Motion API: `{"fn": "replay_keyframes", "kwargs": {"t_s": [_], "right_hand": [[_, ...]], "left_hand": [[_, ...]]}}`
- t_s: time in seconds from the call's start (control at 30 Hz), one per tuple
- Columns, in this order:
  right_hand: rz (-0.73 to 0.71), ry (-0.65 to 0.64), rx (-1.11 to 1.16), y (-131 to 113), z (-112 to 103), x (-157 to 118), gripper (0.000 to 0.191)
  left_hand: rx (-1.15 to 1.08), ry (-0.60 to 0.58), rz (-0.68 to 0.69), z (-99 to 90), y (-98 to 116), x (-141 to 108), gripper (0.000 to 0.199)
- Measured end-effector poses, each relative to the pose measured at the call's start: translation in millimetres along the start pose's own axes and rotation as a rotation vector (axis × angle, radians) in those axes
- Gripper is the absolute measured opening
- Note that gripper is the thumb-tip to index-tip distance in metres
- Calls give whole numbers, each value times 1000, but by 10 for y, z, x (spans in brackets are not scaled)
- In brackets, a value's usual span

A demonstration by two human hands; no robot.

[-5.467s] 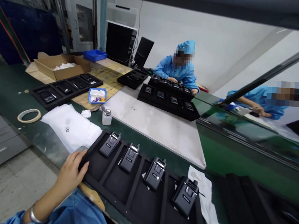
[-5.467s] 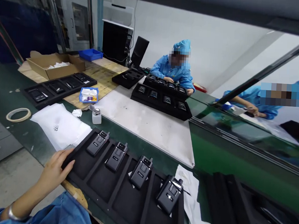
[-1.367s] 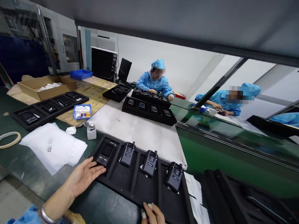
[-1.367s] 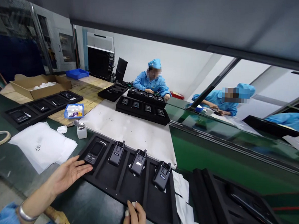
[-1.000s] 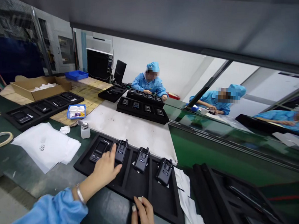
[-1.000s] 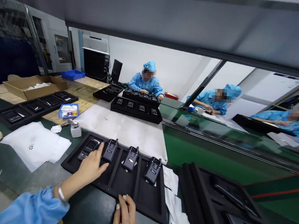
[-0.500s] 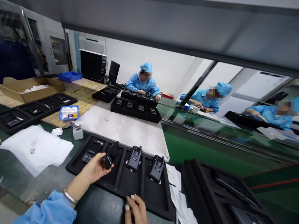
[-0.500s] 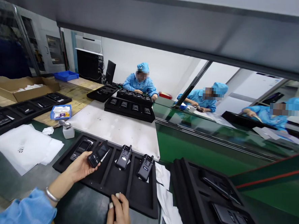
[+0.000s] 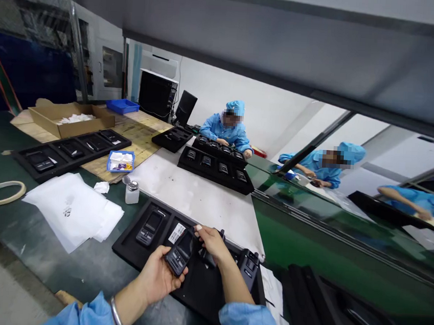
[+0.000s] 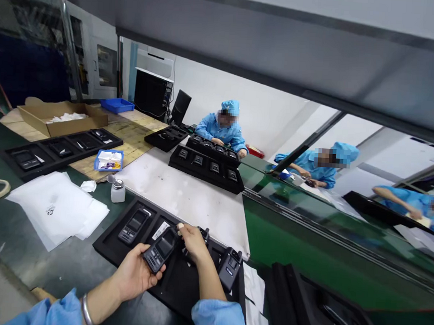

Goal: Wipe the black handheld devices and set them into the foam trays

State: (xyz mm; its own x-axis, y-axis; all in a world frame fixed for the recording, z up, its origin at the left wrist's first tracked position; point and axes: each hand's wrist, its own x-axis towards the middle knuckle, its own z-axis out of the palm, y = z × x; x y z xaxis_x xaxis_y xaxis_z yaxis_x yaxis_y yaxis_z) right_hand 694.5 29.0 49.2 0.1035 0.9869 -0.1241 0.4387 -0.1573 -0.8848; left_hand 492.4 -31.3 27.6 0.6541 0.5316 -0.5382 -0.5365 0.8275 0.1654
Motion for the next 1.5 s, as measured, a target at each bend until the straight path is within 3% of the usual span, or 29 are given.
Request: {"fn": "replay_keyframes", "kwargs": {"t_s": [0.2, 0.47, 0.87, 1.1, 1.2, 1.33, 1.4, 1.5], "right_hand": [[136, -180, 32, -27, 145, 289, 54], [242, -204, -32, -19, 245, 604, 45], [145, -180, -180, 10, 290, 665, 42], [37, -89, -225, -8, 349, 631, 39], [-34, -24, -188, -98, 308, 518, 28], [-115, 120, -98, -125, 20, 90, 28], [-121, 215, -58, -18, -163, -277, 37], [-78, 410, 6, 279, -309, -920, 45]], "left_hand": [[-82, 30, -33, -49, 6, 98, 46], [-120, 192, -39, -55, 65, -24, 67], [-46, 237, -9, -73, -8, -99, 51], [92, 270, 45, 8, -83, -147, 19], [158, 267, 76, -7, -124, -178, 14], [318, 243, 138, -111, -202, -181, 29], [596, 169, 278, -107, -222, -140, 33], [1224, 55, 661, 113, -236, 17, 43]]}}
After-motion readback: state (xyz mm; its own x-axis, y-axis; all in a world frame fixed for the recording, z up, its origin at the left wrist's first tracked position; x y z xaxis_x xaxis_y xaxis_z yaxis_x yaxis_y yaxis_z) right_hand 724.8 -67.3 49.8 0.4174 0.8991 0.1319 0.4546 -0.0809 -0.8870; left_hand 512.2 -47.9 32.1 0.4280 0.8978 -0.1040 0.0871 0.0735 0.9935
